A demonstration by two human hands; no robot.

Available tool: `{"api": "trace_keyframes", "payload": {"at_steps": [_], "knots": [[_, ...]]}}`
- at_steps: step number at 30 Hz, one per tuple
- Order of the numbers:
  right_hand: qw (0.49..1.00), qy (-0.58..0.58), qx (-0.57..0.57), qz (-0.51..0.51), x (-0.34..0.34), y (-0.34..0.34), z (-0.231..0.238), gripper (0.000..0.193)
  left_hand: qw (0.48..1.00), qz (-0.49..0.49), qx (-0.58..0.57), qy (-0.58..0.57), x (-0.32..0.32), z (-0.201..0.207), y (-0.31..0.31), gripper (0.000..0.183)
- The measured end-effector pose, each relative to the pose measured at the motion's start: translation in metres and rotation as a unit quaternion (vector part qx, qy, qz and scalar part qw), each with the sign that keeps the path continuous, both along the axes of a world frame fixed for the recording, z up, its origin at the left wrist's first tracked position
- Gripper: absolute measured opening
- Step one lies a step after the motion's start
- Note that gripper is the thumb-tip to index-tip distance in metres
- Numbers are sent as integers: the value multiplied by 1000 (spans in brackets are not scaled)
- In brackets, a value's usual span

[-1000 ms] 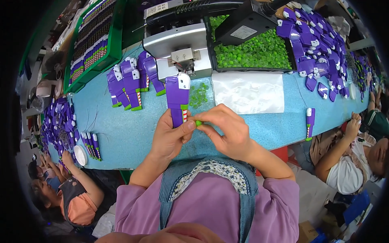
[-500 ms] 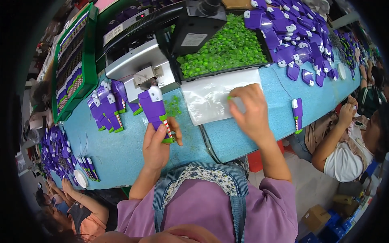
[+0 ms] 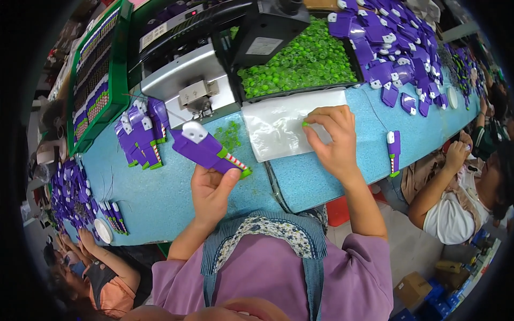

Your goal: The person assembles plastic toy housings by inserting small green plastic parts and wires into them, then securing the components with screws using an electric screwdriver.

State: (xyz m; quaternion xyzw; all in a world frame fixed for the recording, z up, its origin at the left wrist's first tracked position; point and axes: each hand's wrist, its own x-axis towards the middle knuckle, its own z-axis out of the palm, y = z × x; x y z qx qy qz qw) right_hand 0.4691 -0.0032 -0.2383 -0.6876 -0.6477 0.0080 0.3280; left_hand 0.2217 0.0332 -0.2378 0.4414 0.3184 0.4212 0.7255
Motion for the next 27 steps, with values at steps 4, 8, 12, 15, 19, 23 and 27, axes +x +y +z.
{"api": "trace_keyframes", "payload": {"at_steps": [4, 8, 12, 15, 19, 23, 27], "knots": [[930, 349, -49, 101, -31, -9, 12, 14, 997, 5, 68, 41, 3, 6, -2, 25], [882, 440, -65, 155, -58, -11, 17, 12, 997, -11, 56, 48, -3, 8, -7, 24], [887, 421, -70, 178, -66, -10, 16, 13, 997, 1, 74, 19, -8, 4, -10, 24], [902, 389, -67, 176, -68, -10, 16, 13, 997, 10, 79, 22, -6, 7, -9, 22], [886, 430, -77, 153, -75, -15, 9, 11, 997, 27, 60, 51, -6, 6, -13, 22], [872, 452, -106, 153, -81, -12, 3, 12, 998, 50, 36, 22, -11, -5, -15, 27], [875, 409, -168, 198, -88, 12, 3, 13, 997, 41, -53, 47, -40, -7, -6, 28]]}}
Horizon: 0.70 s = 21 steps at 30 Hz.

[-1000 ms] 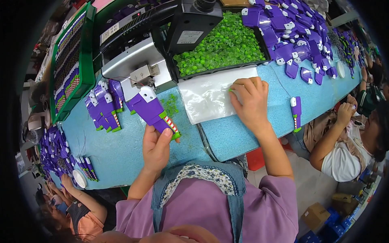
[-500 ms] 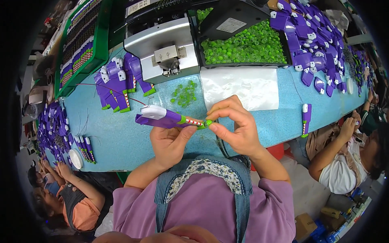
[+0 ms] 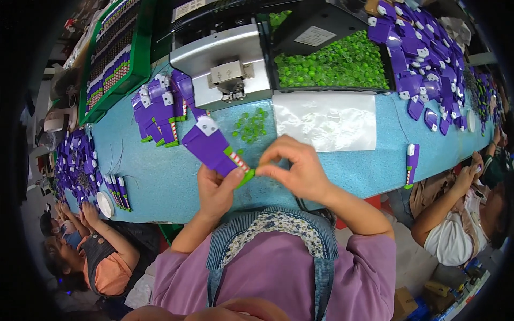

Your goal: The person assembles plastic toy housings by inserting small green plastic parts and wires into them, then securing the components with screws using an electric screwdriver.

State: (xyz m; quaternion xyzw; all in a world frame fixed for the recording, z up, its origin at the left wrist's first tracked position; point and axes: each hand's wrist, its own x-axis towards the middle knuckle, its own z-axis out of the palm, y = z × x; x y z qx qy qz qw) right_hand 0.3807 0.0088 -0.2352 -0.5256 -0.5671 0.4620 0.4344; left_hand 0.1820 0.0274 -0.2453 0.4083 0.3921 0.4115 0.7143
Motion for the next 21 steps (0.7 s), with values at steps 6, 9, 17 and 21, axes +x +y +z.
{"api": "trace_keyframes", "payload": {"at_steps": [6, 9, 17, 21], "knots": [[968, -189, 165, -27, -2, 31, -28, 15, 986, 155, 11, -54, -70, 5, 44, 16], [939, -281, 201, 5, -5, 34, -31, 17, 949, 232, 86, 194, -88, -2, 72, 22], [976, -184, 115, -38, -8, 29, -11, 14, 812, 215, 174, 514, -86, -9, 98, 37], [996, -13, 84, -30, 1, 18, -7, 18, 968, 169, 68, 175, -62, 5, 78, 19]]}}
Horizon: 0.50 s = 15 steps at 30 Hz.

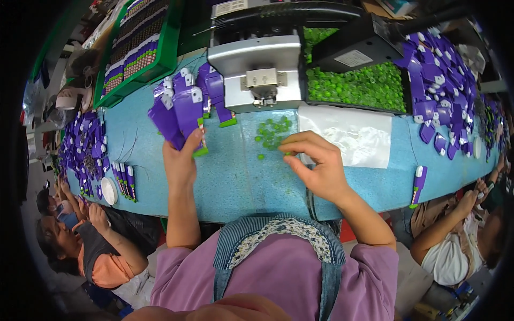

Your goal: The person assembles plastic toy housings by inserting small green plastic parts and wires into them, then securing the components with screws using an electric screwdriver.

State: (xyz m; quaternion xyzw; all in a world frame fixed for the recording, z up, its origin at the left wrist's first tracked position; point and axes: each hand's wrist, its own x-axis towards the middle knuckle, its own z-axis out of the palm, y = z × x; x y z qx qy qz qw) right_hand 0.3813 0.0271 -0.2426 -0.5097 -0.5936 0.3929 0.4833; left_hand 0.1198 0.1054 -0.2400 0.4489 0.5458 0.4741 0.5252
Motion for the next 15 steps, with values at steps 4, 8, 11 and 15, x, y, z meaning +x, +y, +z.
{"api": "trace_keyframes", "payload": {"at_steps": [4, 8, 11, 15], "knots": [[1000, 6, 13, 19, -6, -14, 17, 20, 975, -130, -101, -152, 51, 19, -50, 18], [993, -56, 104, 6, -8, -24, 23, 25, 956, -229, -106, -148, 71, 10, -62, 21], [989, -67, 135, 8, -8, -25, 20, 25, 949, -221, -153, -163, 76, 9, -63, 23], [995, -46, 90, -4, -9, -28, 21, 23, 916, -208, -219, -266, 75, 10, -63, 29]]}}
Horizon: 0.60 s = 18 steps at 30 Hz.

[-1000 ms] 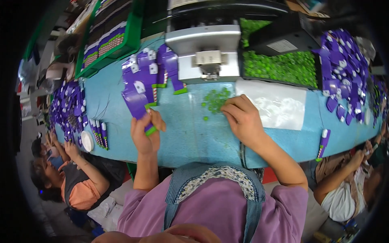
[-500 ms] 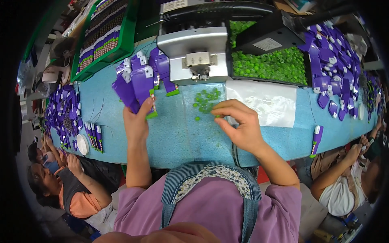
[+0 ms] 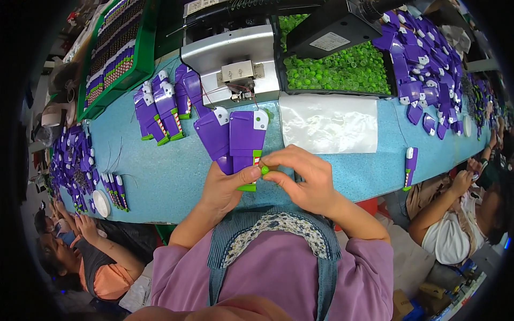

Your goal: The person assembles plastic toy housings by inserting small green plastic parts and wires into them, then securing the components with screws using an electric screwdriver.

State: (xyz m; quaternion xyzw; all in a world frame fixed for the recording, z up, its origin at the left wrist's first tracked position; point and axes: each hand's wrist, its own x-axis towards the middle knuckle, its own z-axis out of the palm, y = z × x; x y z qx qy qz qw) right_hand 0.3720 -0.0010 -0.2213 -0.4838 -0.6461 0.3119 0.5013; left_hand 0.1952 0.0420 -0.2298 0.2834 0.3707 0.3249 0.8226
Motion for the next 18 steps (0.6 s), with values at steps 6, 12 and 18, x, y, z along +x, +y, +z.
{"api": "trace_keyframes", "payload": {"at_steps": [6, 12, 18], "knots": [[1000, -8, -4, 6, 6, 3, 4, 20, 1000, 9, -25, -17, 8, -1, -2, 33], [954, -226, 16, -197, 66, -3, -10, 19, 986, 138, 81, 42, 2, -16, -6, 27], [879, -410, 17, -241, 108, -5, -32, 19, 995, 68, 68, -27, 9, -6, -4, 34]]}}
